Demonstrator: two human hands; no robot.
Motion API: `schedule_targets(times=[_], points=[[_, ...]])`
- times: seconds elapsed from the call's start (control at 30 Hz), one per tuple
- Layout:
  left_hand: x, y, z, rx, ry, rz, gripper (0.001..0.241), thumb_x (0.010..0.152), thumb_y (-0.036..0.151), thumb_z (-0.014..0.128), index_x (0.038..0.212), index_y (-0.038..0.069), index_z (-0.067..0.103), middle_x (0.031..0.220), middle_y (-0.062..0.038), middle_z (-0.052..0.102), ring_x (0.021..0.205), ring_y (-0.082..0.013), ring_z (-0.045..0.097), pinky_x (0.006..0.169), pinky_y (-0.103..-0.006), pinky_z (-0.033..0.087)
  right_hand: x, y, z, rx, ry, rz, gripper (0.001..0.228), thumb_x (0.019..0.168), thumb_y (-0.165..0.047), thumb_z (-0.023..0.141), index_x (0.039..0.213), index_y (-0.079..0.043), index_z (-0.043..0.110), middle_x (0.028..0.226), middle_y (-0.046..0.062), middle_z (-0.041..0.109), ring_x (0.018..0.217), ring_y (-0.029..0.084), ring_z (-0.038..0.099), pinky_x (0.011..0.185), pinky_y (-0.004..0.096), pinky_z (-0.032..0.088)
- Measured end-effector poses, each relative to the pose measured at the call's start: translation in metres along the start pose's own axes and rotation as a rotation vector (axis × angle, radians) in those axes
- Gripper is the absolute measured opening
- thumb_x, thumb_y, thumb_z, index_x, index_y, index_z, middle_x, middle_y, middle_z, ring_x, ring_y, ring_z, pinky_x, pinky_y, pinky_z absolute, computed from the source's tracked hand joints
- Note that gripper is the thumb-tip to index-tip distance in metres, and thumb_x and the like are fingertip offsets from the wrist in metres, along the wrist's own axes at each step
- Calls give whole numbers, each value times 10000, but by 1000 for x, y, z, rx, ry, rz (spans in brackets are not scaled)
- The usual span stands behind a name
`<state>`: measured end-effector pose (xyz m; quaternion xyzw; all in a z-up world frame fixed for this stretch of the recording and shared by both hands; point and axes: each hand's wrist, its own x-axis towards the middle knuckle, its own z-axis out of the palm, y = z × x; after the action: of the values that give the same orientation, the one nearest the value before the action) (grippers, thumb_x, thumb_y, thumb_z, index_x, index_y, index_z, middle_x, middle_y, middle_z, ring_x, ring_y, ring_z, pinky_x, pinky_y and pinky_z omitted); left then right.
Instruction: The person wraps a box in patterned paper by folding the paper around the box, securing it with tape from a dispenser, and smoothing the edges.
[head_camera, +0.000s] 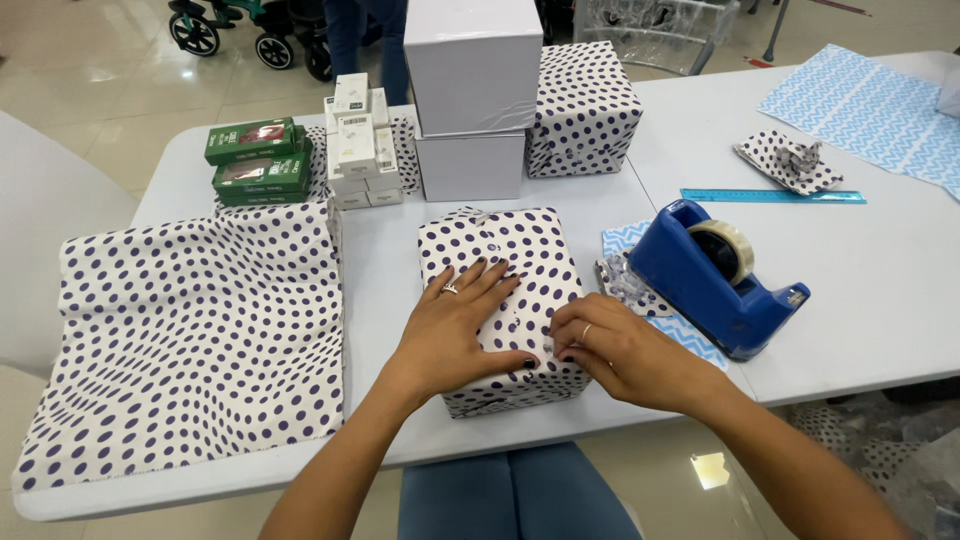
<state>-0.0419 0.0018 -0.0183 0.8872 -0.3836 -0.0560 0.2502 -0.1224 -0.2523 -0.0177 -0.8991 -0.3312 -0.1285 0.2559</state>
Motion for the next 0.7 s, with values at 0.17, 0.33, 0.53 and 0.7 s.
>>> schedule_targets(times=[0.17, 0.33, 0.53, 0.7], points=[[0, 2, 0, 5, 9, 6, 970, 839, 628, 828, 1598, 96, 543, 1689, -180, 487, 1625, -379, 340, 1331, -576, 71, -26, 32, -1, 128, 208, 255, 118, 978, -88, 736, 1089, -110, 768, 929, 91, 797, 865, 309, 805, 796, 418, 650], [-3, 7, -5, 23, -3, 19, 1138, 729, 705, 873, 1614, 86, 517, 1707, -186, 467, 1634, -395, 313, 1333, -578, 57, -43, 95, 11, 275, 464, 615, 249, 984, -30, 734, 1220, -101, 700, 899, 96, 751, 670, 253, 792, 739, 383, 647], [-1, 0, 0, 43, 0, 20, 1221, 625, 683, 939, 1617, 111, 514, 1713, -155, 465, 1636, -373, 307, 1336, -569, 57, -58, 186, 72, -330, 175, 817, 80, 1010, -149, 730, 1070, -103, 756, 950, 77, 823, 890, 292, 816, 742, 440, 663], [3, -6, 0, 15, 12, 9, 1218, 602, 666, 953, 1598, 103, 537, 1695, -149, 492, 1632, -356, 327, 1342, -554, 69, -51, 180, 77, -445, -14, 905, 119, 991, -214, 735, 1093, -163, 767, 1187, 15, 683, 1115, 356, 746, 911, 540, 665]])
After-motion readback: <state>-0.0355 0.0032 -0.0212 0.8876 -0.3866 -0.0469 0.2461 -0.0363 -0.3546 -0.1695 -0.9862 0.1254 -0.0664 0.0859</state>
